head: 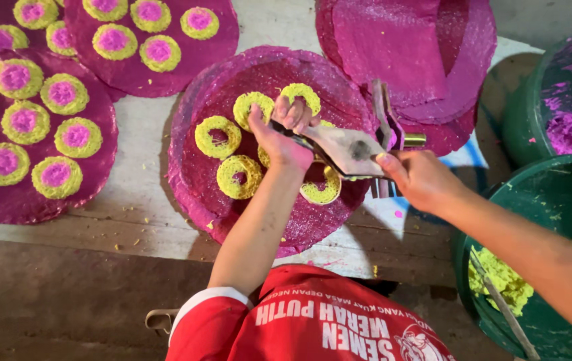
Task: The person prepares colorful food items by using a mold to shape yellow dough into small rings and arranging them on larger pink circular mats. They use a scraper to handle the dough and a specialized tool to press the rings onto the surfaces.
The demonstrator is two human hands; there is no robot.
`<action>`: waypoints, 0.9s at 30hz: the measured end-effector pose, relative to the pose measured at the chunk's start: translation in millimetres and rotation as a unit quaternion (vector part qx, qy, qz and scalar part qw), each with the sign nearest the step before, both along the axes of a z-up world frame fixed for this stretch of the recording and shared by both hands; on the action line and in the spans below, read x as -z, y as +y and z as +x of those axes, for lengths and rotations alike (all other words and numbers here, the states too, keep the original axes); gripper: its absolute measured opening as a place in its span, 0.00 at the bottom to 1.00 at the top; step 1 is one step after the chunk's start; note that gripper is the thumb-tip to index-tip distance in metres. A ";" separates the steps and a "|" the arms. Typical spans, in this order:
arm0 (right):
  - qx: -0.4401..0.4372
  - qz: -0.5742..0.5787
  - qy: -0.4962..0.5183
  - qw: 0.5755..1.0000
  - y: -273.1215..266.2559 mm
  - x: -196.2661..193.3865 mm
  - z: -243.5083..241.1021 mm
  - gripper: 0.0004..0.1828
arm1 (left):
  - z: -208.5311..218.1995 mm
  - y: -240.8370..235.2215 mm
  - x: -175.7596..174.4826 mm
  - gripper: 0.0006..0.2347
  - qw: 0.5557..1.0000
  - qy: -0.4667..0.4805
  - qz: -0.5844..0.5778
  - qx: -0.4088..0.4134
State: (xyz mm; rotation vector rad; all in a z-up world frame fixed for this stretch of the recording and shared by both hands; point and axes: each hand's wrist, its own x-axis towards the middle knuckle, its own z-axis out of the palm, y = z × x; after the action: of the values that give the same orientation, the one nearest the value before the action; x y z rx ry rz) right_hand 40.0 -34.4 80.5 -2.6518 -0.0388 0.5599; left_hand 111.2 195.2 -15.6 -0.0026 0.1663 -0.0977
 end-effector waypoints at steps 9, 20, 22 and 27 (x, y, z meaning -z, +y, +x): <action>-0.016 0.070 0.026 0.997 20.1 28.3 -14.4 0.36 | -6.6 28.1 -10.6 0.22 0.996 -0.002 0.081 -0.030; 0.132 0.215 0.059 0.966 -77.5 13.0 -51.3 0.39 | -63.8 23.7 -2.1 0.25 0.764 -0.127 0.625 0.099; 0.180 0.289 0.031 0.940 -87.2 16.9 -68.1 0.36 | -92.8 35.4 -6.2 0.35 0.452 -0.198 0.869 0.038; 0.254 0.421 -0.066 0.869 -85.0 33.4 -98.1 0.40 | -112.9 25.6 -16.9 0.46 0.350 -0.190 0.912 0.099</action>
State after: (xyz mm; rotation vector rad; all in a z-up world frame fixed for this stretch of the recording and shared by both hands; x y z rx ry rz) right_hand -58.2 -119.5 47.1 -1.7276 0.2996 0.1196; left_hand -1.7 220.8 1.3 2.3826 -0.2962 -0.1032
